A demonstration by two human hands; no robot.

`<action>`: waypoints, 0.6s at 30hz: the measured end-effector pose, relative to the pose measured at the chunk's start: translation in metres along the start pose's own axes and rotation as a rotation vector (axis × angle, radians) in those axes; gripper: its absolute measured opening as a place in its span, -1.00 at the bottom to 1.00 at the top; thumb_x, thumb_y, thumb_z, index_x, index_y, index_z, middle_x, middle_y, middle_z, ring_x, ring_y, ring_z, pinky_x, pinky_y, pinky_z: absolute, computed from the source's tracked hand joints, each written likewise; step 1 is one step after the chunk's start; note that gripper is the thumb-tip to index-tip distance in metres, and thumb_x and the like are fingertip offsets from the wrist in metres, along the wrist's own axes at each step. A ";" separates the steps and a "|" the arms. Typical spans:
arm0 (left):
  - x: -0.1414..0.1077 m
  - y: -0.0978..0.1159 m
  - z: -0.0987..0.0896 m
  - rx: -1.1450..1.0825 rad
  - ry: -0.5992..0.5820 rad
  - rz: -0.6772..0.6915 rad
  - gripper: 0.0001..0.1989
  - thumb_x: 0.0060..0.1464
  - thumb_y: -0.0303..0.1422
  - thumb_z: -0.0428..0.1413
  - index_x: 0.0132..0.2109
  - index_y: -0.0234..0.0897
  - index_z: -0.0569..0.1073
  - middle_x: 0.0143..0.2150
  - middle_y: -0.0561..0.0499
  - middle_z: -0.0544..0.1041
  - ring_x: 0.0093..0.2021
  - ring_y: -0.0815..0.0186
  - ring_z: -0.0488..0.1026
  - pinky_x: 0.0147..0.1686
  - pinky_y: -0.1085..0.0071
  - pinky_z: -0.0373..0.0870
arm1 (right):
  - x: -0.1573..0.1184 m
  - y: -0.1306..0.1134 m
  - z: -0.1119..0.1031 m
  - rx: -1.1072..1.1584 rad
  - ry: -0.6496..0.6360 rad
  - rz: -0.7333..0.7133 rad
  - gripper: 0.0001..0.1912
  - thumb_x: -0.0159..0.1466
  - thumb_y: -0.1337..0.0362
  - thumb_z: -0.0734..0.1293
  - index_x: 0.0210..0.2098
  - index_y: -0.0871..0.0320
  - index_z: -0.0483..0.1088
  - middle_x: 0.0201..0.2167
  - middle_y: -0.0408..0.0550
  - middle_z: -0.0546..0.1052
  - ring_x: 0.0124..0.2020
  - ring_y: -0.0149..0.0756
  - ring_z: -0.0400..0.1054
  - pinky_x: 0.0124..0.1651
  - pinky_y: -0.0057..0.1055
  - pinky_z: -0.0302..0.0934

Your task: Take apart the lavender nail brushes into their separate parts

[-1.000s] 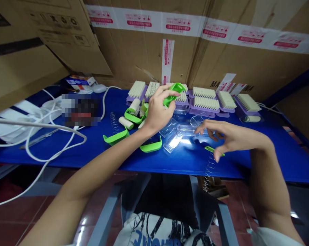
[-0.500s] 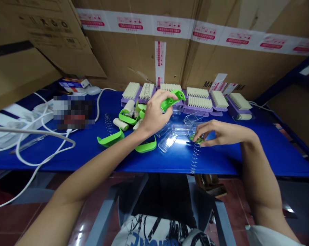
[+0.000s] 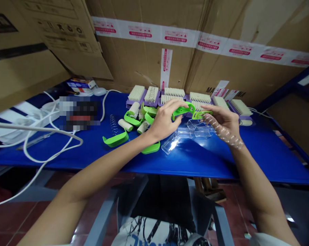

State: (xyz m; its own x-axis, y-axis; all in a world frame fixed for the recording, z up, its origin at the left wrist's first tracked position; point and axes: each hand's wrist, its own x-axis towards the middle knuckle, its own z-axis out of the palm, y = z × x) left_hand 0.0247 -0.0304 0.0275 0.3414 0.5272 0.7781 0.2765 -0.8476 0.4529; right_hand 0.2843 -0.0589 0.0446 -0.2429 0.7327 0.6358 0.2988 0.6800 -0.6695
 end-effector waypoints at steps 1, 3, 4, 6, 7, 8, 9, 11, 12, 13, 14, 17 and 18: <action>-0.001 0.000 0.001 -0.007 -0.027 0.003 -0.58 0.23 -0.68 0.17 0.14 -0.23 0.59 0.23 -0.12 0.68 0.32 0.10 0.61 0.38 0.02 0.57 | -0.002 -0.001 0.007 0.007 0.048 -0.003 -0.65 0.45 0.09 0.56 0.20 -0.14 0.69 -0.15 -0.07 0.74 -0.25 -0.27 0.64 -0.21 -0.29 0.59; -0.003 -0.001 0.001 -0.030 -0.089 -0.003 -0.54 0.22 -0.64 0.20 0.19 -0.19 0.60 0.33 -0.14 0.63 0.39 0.05 0.57 0.43 -0.08 0.52 | -0.004 -0.003 0.018 -0.026 0.117 -0.050 -0.69 0.40 0.11 0.61 0.12 -0.11 0.70 -0.15 -0.09 0.72 -0.27 -0.28 0.63 -0.25 -0.31 0.58; -0.003 -0.001 0.002 -0.048 -0.115 -0.007 -0.52 0.22 -0.62 0.20 0.22 -0.17 0.60 0.37 -0.15 0.61 0.41 0.03 0.56 0.45 -0.11 0.50 | -0.004 -0.004 0.023 -0.067 0.138 -0.088 -0.76 0.39 0.13 0.61 0.04 -0.09 0.72 -0.16 -0.09 0.71 -0.27 -0.29 0.62 -0.25 -0.31 0.58; -0.004 -0.003 0.003 -0.085 -0.145 -0.011 -0.52 0.26 -0.59 0.20 0.26 -0.16 0.61 0.40 -0.17 0.59 0.42 0.03 0.55 0.46 -0.11 0.48 | -0.005 -0.006 0.030 -0.138 0.168 -0.141 -0.89 0.39 0.18 0.61 -0.09 -0.05 0.73 -0.19 -0.10 0.67 -0.29 -0.31 0.60 -0.26 -0.31 0.57; -0.005 -0.003 0.003 -0.099 -0.149 -0.010 -0.53 0.29 -0.58 0.19 0.27 -0.16 0.62 0.40 -0.18 0.59 0.42 0.05 0.56 0.47 -0.10 0.48 | -0.005 -0.007 0.032 -0.154 0.177 -0.151 -0.93 0.40 0.20 0.60 -0.12 -0.04 0.73 -0.22 -0.11 0.66 -0.32 -0.33 0.57 -0.26 -0.30 0.55; -0.005 -0.003 0.004 -0.108 -0.147 -0.005 -0.55 0.32 -0.57 0.17 0.27 -0.16 0.62 0.39 -0.17 0.60 0.41 0.07 0.57 0.46 -0.09 0.49 | -0.006 -0.008 0.033 -0.158 0.189 -0.156 -0.95 0.41 0.20 0.59 -0.13 -0.03 0.72 -0.25 -0.13 0.66 -0.35 -0.34 0.55 -0.28 -0.30 0.52; -0.005 -0.003 0.004 -0.115 -0.139 0.000 -0.57 0.34 -0.57 0.15 0.26 -0.15 0.63 0.37 -0.17 0.62 0.40 0.08 0.58 0.45 -0.07 0.50 | -0.006 -0.009 0.034 -0.164 0.195 -0.146 -0.95 0.42 0.19 0.59 -0.14 -0.03 0.71 -0.28 -0.14 0.66 -0.37 -0.34 0.52 -0.30 -0.29 0.48; -0.006 -0.001 0.005 -0.121 -0.123 0.007 -0.59 0.37 -0.58 0.14 0.23 -0.14 0.65 0.36 -0.16 0.63 0.39 0.11 0.59 0.45 -0.05 0.51 | -0.008 -0.012 0.035 -0.204 0.196 -0.111 -0.90 0.42 0.12 0.59 -0.17 -0.03 0.70 -0.31 -0.13 0.66 -0.38 -0.30 0.48 -0.31 -0.25 0.41; -0.006 0.001 0.005 -0.122 -0.114 0.008 -0.61 0.38 -0.57 0.14 0.21 -0.14 0.65 0.35 -0.15 0.64 0.39 0.11 0.59 0.44 -0.06 0.51 | -0.008 -0.013 0.035 -0.229 0.198 -0.091 -0.86 0.42 0.07 0.59 -0.18 -0.04 0.70 -0.31 -0.10 0.66 -0.38 -0.28 0.45 -0.31 -0.22 0.39; -0.007 0.003 0.006 -0.120 -0.105 0.006 -0.63 0.40 -0.56 0.14 0.20 -0.14 0.65 0.35 -0.16 0.63 0.39 0.10 0.58 0.44 -0.07 0.51 | -0.009 -0.013 0.034 -0.252 0.205 -0.072 -0.82 0.42 0.02 0.58 -0.20 -0.04 0.70 -0.29 -0.07 0.64 -0.38 -0.25 0.42 -0.29 -0.18 0.40; -0.007 0.006 0.007 -0.120 -0.100 -0.001 -0.66 0.42 -0.53 0.13 0.20 -0.13 0.65 0.35 -0.16 0.63 0.39 0.10 0.58 0.44 -0.07 0.51 | -0.009 -0.014 0.034 -0.274 0.215 -0.056 -0.78 0.42 -0.03 0.57 -0.20 -0.05 0.70 -0.25 -0.04 0.61 -0.36 -0.22 0.41 -0.26 -0.13 0.42; -0.007 0.014 0.009 -0.134 -0.081 -0.007 -0.69 0.51 -0.43 0.07 0.23 -0.10 0.59 0.33 -0.16 0.60 0.39 0.09 0.56 0.43 -0.06 0.53 | -0.009 -0.010 0.036 -0.302 0.254 -0.045 -0.68 0.41 -0.14 0.53 -0.19 -0.05 0.65 -0.10 0.07 0.51 -0.13 -0.04 0.47 -0.01 0.08 0.51; -0.007 0.017 0.010 -0.138 -0.069 -0.003 -0.69 0.53 -0.41 0.05 0.26 -0.09 0.56 0.32 -0.15 0.61 0.38 0.10 0.56 0.43 -0.03 0.53 | -0.009 -0.009 0.039 -0.277 0.247 -0.040 -0.65 0.42 -0.17 0.51 -0.15 -0.04 0.61 -0.03 0.10 0.50 0.00 0.03 0.49 0.08 0.13 0.52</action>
State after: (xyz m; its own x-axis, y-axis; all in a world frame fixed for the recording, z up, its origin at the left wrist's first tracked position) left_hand 0.0358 -0.0481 0.0251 0.4033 0.5288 0.7469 0.1537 -0.8437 0.5143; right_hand 0.2482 -0.0705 0.0300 -0.0390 0.6542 0.7554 0.5407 0.6495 -0.5346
